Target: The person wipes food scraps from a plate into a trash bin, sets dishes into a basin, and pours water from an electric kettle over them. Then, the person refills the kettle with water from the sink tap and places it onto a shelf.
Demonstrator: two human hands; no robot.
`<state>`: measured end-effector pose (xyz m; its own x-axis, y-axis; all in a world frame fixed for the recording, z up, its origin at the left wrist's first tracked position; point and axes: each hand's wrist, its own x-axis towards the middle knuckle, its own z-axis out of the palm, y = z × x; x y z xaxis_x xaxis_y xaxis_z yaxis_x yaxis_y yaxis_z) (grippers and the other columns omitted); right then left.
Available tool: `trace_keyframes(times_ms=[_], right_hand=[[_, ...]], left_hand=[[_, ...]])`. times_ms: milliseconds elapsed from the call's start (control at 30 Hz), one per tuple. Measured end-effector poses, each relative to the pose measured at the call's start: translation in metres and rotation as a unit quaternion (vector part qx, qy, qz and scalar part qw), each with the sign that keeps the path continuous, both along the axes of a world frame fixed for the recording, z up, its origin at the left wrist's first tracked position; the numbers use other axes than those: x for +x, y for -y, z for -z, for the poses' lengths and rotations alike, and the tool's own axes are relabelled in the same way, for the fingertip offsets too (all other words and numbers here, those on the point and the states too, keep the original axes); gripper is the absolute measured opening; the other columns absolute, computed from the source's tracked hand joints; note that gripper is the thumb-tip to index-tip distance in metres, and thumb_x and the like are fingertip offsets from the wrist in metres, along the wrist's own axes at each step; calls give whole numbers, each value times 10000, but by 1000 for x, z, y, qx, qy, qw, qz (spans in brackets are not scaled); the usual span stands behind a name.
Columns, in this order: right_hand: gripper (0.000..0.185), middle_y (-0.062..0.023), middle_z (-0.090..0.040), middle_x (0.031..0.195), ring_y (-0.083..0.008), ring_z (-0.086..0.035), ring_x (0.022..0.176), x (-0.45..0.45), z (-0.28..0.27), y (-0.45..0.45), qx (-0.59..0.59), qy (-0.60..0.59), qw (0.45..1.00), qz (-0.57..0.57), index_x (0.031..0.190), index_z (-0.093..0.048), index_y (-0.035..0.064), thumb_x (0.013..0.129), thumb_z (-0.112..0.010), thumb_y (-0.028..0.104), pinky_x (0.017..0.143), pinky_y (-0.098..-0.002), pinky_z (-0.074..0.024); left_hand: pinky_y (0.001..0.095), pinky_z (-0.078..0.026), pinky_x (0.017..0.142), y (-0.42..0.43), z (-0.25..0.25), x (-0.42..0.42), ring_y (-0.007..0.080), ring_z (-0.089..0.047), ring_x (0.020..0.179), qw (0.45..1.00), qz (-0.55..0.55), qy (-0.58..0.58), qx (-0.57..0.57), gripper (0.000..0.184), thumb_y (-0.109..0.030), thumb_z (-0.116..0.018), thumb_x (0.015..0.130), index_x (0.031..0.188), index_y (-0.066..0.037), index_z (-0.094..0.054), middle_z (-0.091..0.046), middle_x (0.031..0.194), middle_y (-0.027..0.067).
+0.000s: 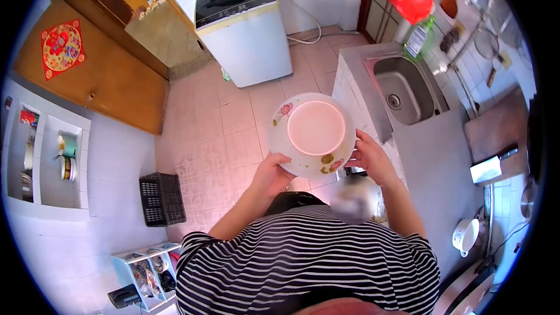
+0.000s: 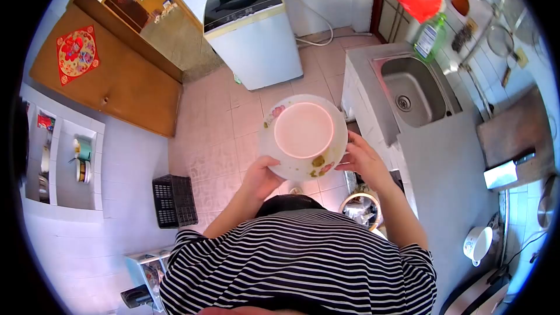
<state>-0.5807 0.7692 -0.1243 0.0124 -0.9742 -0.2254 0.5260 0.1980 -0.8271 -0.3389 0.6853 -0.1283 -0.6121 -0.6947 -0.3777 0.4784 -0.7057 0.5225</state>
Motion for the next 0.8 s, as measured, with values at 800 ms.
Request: trace_keyframes(times_ms=[800], right_hand=[[332, -157, -586, 938, -227, -631, 769, 53, -45, 427, -41, -102, 990, -88, 1092, -490, -63, 823, -409, 114, 717, -317, -533]], left_hand=[[451, -432, 904, 363, -76, 58, 296, -485, 1092, 990, -35, 83, -108, 488, -99, -492, 793, 1244, 11, -343, -454, 1218, 163]])
